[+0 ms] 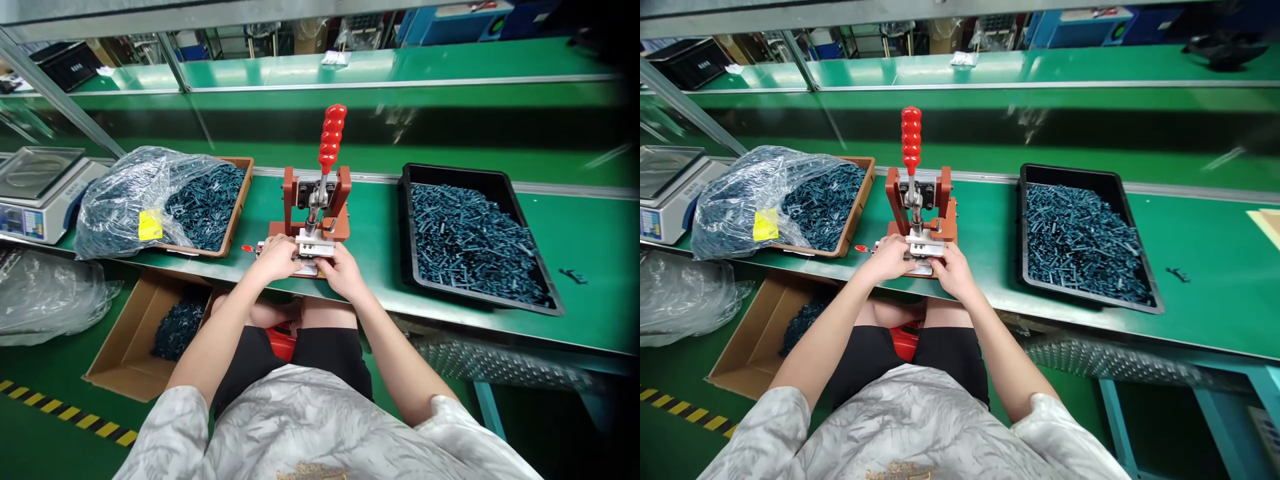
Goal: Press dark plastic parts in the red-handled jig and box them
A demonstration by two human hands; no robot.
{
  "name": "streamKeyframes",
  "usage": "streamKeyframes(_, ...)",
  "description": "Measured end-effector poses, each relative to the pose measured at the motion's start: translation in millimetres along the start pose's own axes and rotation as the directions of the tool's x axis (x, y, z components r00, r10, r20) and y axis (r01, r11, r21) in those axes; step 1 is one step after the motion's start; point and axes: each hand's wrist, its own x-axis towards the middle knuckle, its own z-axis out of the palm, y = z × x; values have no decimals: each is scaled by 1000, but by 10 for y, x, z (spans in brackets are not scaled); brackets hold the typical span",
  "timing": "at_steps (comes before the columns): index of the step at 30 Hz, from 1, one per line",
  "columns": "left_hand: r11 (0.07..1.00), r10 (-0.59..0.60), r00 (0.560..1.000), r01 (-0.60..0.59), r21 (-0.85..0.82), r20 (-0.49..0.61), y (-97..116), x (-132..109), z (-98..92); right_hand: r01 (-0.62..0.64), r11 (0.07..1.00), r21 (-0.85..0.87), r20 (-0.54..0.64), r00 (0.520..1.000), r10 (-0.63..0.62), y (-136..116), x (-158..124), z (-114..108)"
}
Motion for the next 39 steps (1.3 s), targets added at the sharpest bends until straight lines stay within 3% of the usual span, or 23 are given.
streamKeyframes(6,1000,20,1000,-20,-20,-22,-23,-17,24,-6,999,-48,10,1000,7,49,109,215)
streamKeyframes(15,999,-12,996,9,-40,-86,45,-46,66,105,976,-189,42,994,-99,34,64,104)
streamKeyframes(19,988,109,971,-129,-83,-215,-23,-236,152,114,972,-207,59,993,-104,43,59,106)
streamKeyframes(21,984,96,905,-150,-100,-415,-170,-405,153,113,971,-211,68,993,-101,28,60,109)
streamKeyframes(22,987,43,845,-118,-109,-533,-269,-480,129,113,971,-211,75,992,-99,15,62,109)
streamKeyframes(24,987,-105,684,-15,-158,-722,-475,-554,44,112,972,-205,82,992,-97,-14,72,107)
streamKeyframes(26,970,-210,567,15,-244,-796,-607,-491,-33,104,975,-195,75,993,-91,-37,83,104)
streamKeyframes(27,960,-227,560,-10,-280,-797,-621,-416,-45,97,977,-191,69,994,-85,-43,86,101)
streamKeyframes(28,952,-220,592,-43,-303,-775,-596,-326,-36,87,978,-187,65,995,-76,-45,86,97)
streamKeyframes(31,951,-95,799,-103,-290,-594,-371,-66,75,45,988,-149,61,997,-37,-17,75,75)
streamKeyframes(33,959,-24,885,-111,-259,-465,-226,22,149,0,997,-82,32,999,3,28,74,52)
streamKeyframes(36,953,2,911,-127,-277,-412,-186,22,205,-98,995,29,14,995,98,102,112,17)
streamKeyframes(39,899,-81,915,-104,-425,-396,-294,-9,225,-203,963,177,143,973,179,126,190,-18)
